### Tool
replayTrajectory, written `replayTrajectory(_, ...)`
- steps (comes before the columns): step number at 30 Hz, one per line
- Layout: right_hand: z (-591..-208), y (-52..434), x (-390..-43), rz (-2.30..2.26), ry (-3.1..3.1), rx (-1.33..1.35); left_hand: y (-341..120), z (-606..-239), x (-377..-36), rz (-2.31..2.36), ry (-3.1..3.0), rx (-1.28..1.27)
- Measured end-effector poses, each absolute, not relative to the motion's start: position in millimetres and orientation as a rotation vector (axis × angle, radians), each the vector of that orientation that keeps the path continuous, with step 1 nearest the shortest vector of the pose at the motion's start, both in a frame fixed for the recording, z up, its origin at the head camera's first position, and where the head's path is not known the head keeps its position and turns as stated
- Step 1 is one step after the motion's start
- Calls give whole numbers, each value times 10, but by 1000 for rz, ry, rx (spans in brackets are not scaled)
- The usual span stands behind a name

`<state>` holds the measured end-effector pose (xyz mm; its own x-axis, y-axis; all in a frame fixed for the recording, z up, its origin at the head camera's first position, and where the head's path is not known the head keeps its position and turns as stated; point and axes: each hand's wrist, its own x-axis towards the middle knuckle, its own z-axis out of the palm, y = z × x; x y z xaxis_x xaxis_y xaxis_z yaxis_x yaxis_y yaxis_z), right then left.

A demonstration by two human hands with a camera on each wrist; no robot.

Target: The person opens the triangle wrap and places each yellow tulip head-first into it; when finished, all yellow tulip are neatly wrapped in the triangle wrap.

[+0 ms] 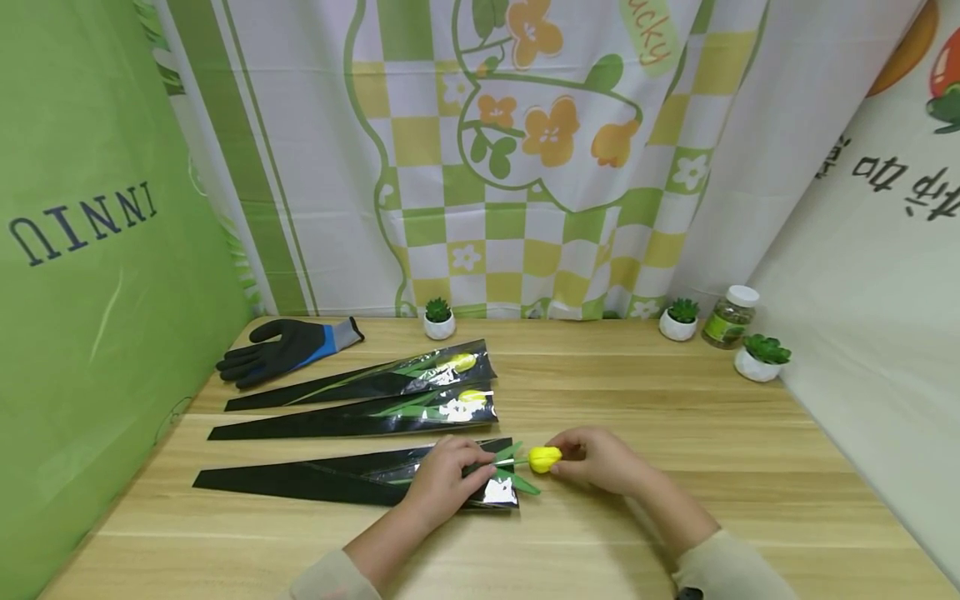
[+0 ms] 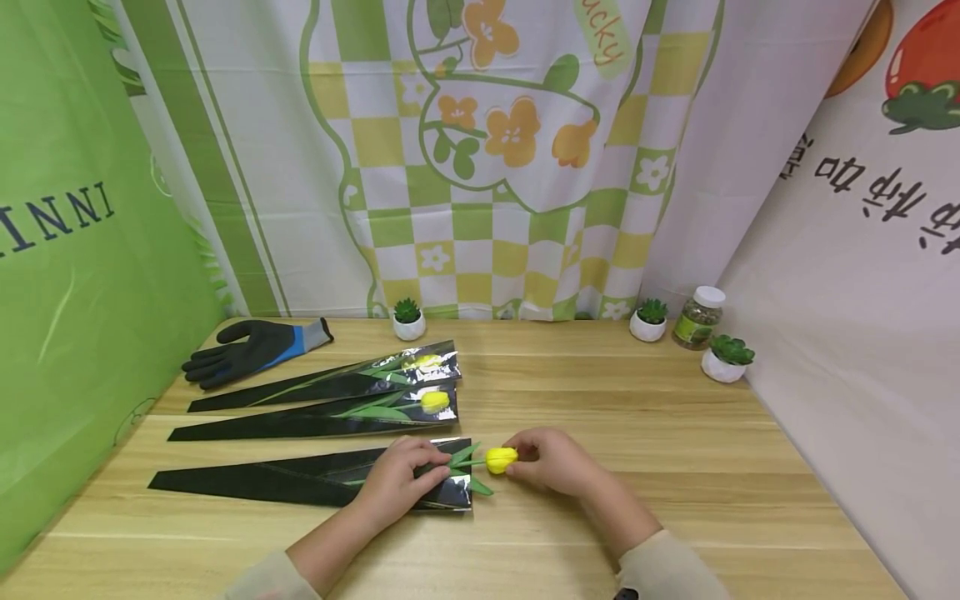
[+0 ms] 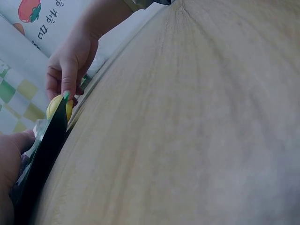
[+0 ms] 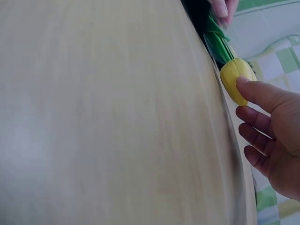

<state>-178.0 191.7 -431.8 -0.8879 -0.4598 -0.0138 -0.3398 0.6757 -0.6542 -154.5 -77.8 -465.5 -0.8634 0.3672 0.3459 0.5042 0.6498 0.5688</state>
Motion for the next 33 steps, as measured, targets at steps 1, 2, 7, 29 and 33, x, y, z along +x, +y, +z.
replayTrajectory(1,-4317,1886,-1781,-1007,2708,-652,-776,-4653,-1546,-1017,-2666,-710)
replayTrajectory(2,-4318,1856,-1781,-1009,2704,-652,-775,-4651,-1549,-1023,-2660,-709)
replayTrajectory(7,-4334,1723,-1779,-1025,2681,-648,-769,-4631,-1544,-1039,-2643,-699)
replayTrajectory(29,-4383,1435,-1756,-1202,2546,-681,-779,-4594,-1523,-1067,-2608,-675)
replayTrajectory(33,-4423,1389,-1757,-1233,2523,-638,-783,-4600,-1517,-1076,-2603,-677)
